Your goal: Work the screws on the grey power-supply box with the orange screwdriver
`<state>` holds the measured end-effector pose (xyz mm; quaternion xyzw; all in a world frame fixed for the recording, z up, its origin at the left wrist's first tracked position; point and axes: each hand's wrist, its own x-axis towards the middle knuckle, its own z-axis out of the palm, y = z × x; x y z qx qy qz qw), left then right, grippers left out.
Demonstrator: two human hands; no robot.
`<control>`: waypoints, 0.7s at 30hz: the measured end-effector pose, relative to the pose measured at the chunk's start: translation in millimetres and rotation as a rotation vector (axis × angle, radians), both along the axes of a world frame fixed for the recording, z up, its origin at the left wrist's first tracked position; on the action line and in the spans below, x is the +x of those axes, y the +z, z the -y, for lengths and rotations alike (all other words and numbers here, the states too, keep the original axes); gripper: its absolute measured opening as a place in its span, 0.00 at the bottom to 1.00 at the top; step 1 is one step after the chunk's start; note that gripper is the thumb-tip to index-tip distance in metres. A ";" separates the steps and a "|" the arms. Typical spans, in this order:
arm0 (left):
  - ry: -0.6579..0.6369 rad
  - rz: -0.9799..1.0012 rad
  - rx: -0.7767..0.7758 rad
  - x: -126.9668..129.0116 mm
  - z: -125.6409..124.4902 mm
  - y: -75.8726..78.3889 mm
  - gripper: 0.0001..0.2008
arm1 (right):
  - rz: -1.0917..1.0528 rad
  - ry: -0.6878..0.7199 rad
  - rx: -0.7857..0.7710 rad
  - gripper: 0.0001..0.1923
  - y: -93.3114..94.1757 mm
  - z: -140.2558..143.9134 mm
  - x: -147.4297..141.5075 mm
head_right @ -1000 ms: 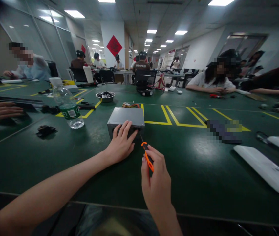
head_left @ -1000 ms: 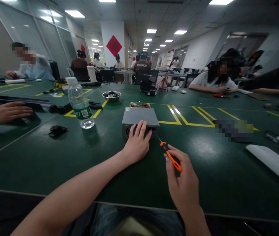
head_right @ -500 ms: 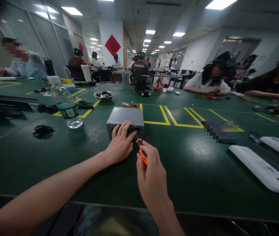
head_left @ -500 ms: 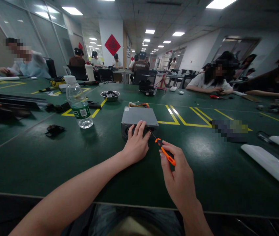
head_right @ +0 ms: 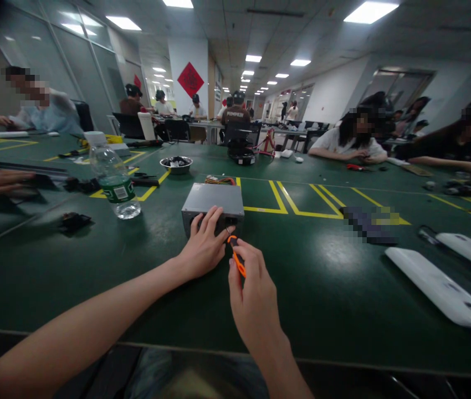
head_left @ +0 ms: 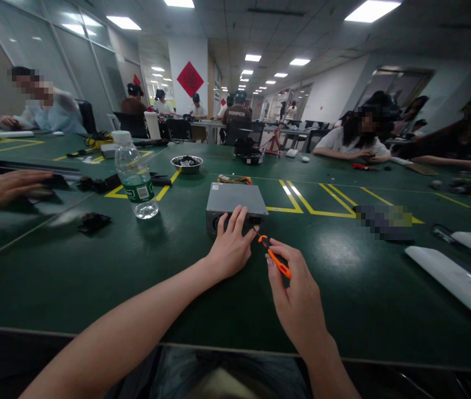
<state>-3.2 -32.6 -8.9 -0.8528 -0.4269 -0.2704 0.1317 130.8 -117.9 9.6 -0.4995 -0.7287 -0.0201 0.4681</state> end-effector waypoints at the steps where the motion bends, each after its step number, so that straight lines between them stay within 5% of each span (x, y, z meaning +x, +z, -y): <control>1: -0.002 0.001 -0.001 -0.2 0.2 0.3 0.21 | 0.011 -0.004 0.010 0.12 -0.3 0.0 -0.3; 14: 0.019 -0.043 0.018 -0.4 0.4 -0.6 0.25 | 0.241 -0.289 0.062 0.15 7.2 3.6 -6.1; 21: 0.029 0.003 0.016 4.0 -0.7 -1.7 0.25 | 0.248 -0.247 0.025 0.15 9.8 4.5 -8.6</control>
